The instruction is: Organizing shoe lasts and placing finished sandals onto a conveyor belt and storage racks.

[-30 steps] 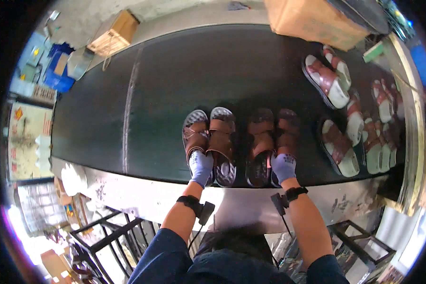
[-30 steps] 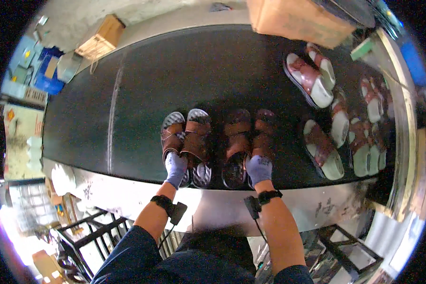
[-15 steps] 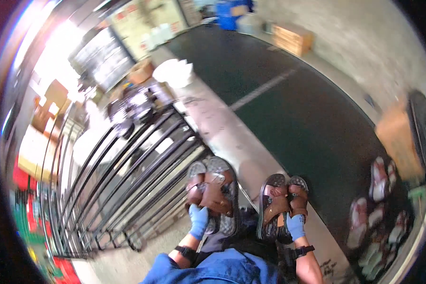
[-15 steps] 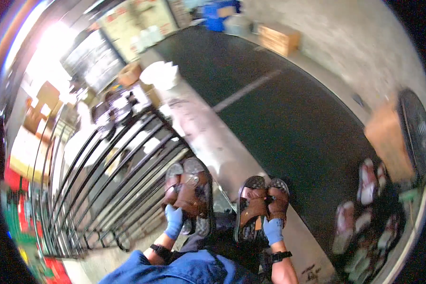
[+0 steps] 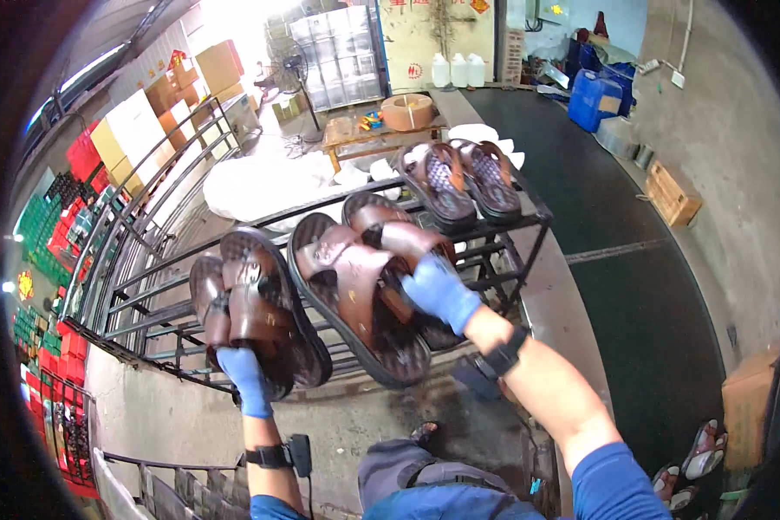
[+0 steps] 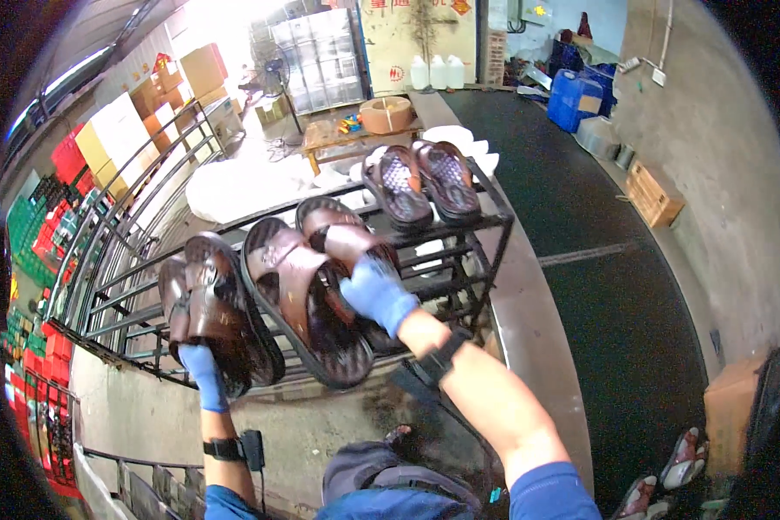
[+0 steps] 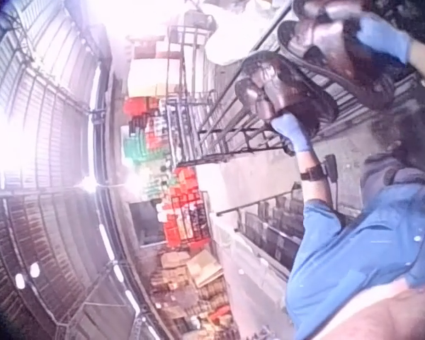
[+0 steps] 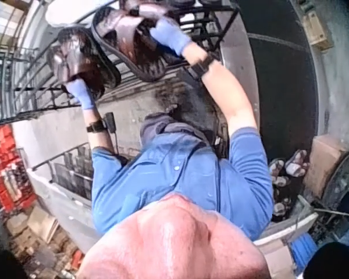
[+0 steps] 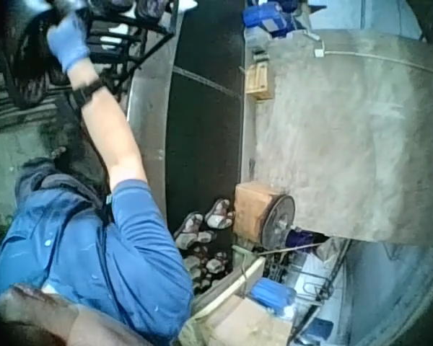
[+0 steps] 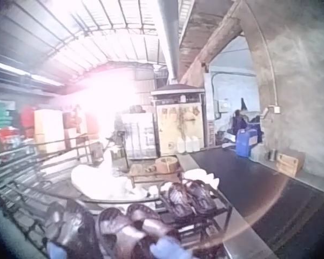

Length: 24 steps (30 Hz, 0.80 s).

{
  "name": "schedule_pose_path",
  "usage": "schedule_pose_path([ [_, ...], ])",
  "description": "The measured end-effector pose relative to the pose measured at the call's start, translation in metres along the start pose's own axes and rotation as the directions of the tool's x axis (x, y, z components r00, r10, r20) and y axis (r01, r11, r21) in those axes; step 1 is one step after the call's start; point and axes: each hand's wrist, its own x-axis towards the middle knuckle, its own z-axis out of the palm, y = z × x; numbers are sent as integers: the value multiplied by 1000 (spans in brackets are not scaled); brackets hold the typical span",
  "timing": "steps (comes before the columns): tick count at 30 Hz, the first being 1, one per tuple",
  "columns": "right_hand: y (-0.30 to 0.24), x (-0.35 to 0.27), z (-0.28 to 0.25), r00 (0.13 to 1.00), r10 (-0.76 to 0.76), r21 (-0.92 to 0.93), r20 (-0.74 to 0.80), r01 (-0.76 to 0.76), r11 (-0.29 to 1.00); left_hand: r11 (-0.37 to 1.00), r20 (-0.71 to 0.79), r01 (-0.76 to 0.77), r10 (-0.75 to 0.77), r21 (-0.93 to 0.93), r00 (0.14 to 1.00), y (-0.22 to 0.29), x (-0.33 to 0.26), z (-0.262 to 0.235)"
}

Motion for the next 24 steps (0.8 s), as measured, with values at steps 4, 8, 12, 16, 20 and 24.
schedule_pose_path([
  [4,-12,110,44,963,254,-179,88,-235,955,988,61,79,-71,-132,996,-36,102,30],
  [8,0,125,53,990,20,-107,-143,-36,994,992,398,118,-125,42,909,-49,144,61],
  [12,23,45,8,947,-106,-26,-304,103,994,986,143,-76,55,147,988,-28,106,86],
  [16,87,-139,-35,940,281,-158,-194,-313,936,973,70,-40,58,-228,996,110,-24,107],
  [20,127,-400,-92,291,865,214,-409,-891,401,967,732,116,91,-227,675,144,-172,174],
  [24,93,-693,-161,-542,523,518,-658,-830,-209,861,891,231,434,-453,130,240,-322,219],
])
